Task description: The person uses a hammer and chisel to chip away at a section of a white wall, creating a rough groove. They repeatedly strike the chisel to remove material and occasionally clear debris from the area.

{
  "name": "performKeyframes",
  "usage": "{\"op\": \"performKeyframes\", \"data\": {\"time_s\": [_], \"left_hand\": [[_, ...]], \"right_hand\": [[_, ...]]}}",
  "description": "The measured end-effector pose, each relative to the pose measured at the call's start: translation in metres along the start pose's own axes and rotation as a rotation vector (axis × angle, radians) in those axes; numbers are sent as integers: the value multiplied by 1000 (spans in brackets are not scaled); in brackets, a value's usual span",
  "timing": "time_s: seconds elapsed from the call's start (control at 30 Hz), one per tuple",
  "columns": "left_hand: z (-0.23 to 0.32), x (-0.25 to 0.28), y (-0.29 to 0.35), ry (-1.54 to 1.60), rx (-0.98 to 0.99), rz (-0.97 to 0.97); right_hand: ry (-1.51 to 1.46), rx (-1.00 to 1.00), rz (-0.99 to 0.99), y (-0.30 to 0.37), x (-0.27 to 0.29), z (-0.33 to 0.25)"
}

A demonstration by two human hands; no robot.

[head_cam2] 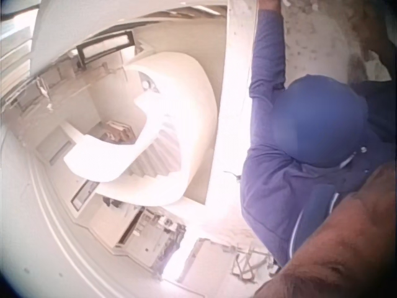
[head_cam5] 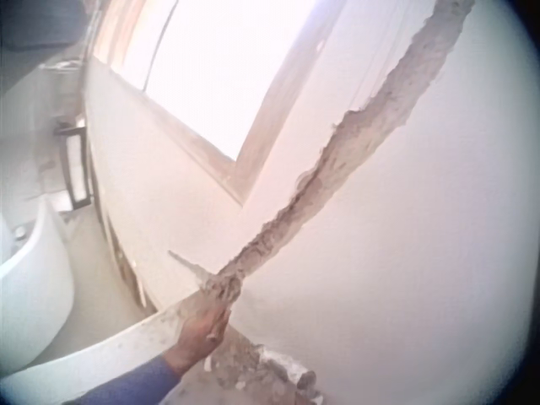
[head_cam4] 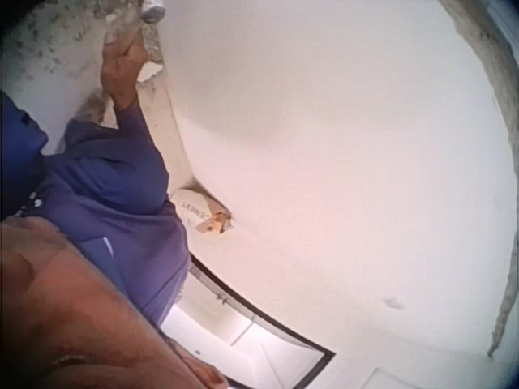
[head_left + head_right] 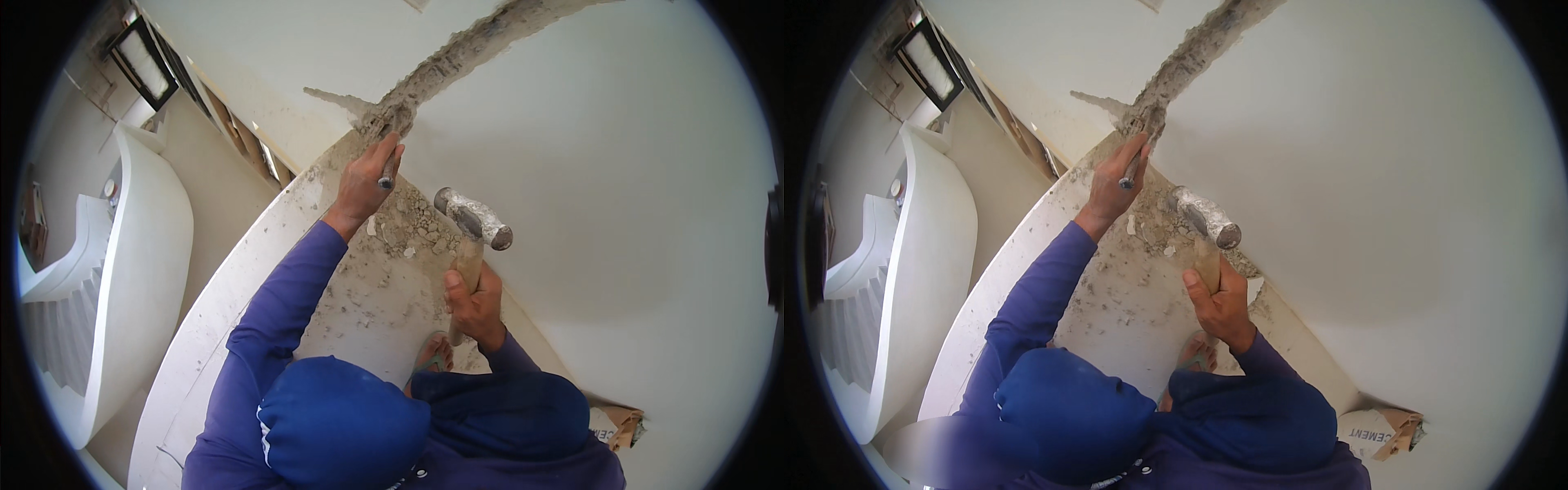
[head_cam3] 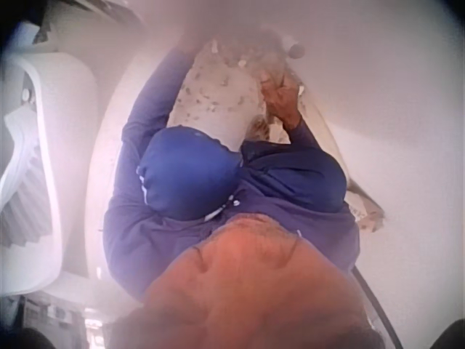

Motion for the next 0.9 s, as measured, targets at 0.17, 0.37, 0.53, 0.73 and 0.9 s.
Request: {"op": "performKeyframes", "data": {"time_s": [0.17, 0.37, 0.53, 0.73, 0.9], "left_hand": [[6, -3, -6, -24, -13, -12], [5, -5, -10, -41, -127, 41], [11, -1, -14, -22, -73, -45], [2, -4, -4, -38, -76, -133], [11, -6, -14, -92, -104, -95]], "right_hand": [[-42, 83, -63, 0, 12, -2], [189, 323, 4, 8, 16, -14], [637, 670, 203, -22, 0, -23], [545, 430, 112, -22, -14, -37], [522, 611, 44, -20, 1, -33]]}}
Point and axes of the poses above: each hand's wrist, its own y-axis away from the middle knuckle, its own x-axis out of the back of the hand, z = x × y, the point moved 2 cm from there along -y, towards the middle knuckle, and after that the axes turned 11 degrees about -x, right-handed, at the moved point
